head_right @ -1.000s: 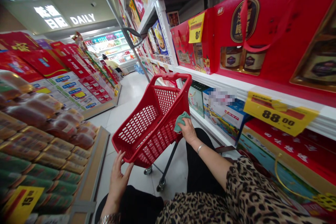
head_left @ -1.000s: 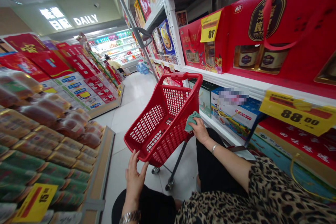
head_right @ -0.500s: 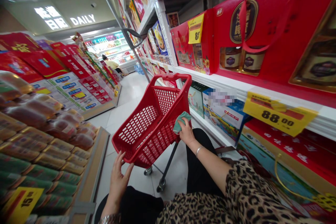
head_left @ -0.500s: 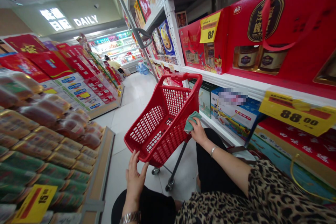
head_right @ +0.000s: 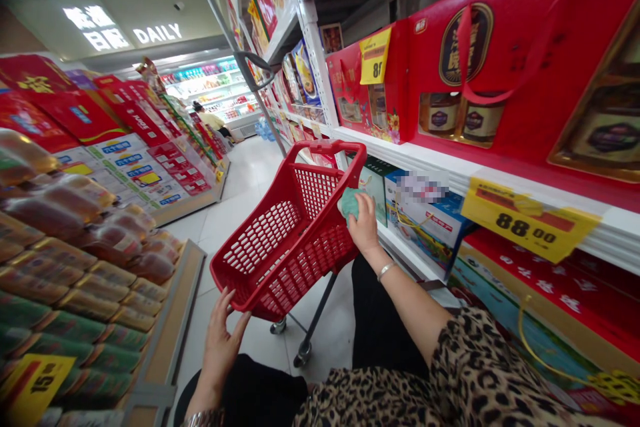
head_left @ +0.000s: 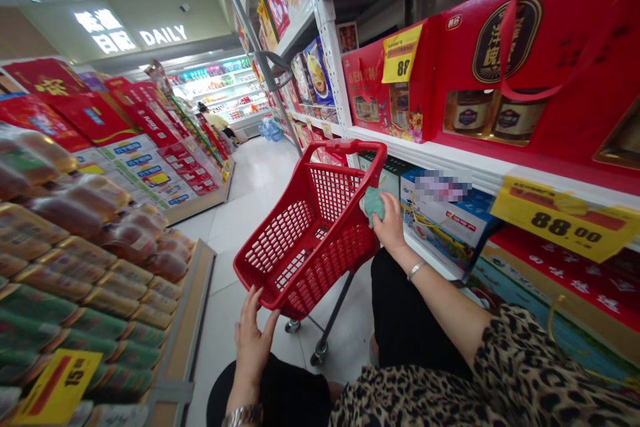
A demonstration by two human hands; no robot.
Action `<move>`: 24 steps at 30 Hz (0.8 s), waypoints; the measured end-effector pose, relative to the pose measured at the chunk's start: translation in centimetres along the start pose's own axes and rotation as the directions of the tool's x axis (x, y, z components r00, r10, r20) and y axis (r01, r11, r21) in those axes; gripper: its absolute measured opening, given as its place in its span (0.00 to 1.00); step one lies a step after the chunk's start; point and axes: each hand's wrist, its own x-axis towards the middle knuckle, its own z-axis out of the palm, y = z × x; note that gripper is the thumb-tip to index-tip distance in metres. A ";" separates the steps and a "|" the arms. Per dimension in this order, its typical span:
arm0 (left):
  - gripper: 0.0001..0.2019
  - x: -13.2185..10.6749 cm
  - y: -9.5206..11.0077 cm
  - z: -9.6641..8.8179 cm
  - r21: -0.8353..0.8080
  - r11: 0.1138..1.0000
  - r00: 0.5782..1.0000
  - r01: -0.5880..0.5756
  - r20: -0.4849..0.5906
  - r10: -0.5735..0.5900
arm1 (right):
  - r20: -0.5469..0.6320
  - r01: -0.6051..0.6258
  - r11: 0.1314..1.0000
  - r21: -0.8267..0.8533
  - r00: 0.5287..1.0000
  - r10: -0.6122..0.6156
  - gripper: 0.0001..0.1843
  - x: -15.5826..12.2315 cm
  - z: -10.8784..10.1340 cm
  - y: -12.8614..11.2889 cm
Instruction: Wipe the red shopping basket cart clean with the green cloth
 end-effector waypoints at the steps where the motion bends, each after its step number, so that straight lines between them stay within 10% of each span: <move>1: 0.25 0.0 0.0 0.0 -0.002 1.000 1.000 -0.001 0.000 0.001 | -0.022 -0.002 1.000 -0.007 1.000 0.001 0.30 0.8 -0.2 -0.1; 12: 0.25 0.1 -0.3 -0.2 0.000 1.000 1.000 0.008 0.029 -0.008 | -0.096 -0.018 0.999 -0.039 0.995 0.014 0.31 1.9 -1.6 -0.2; 24: 0.26 0.0 -0.5 -0.3 0.008 1.000 0.999 0.019 0.038 -0.020 | 0.036 -0.174 0.978 -0.115 0.983 0.179 0.33 -1.2 2.6 3.7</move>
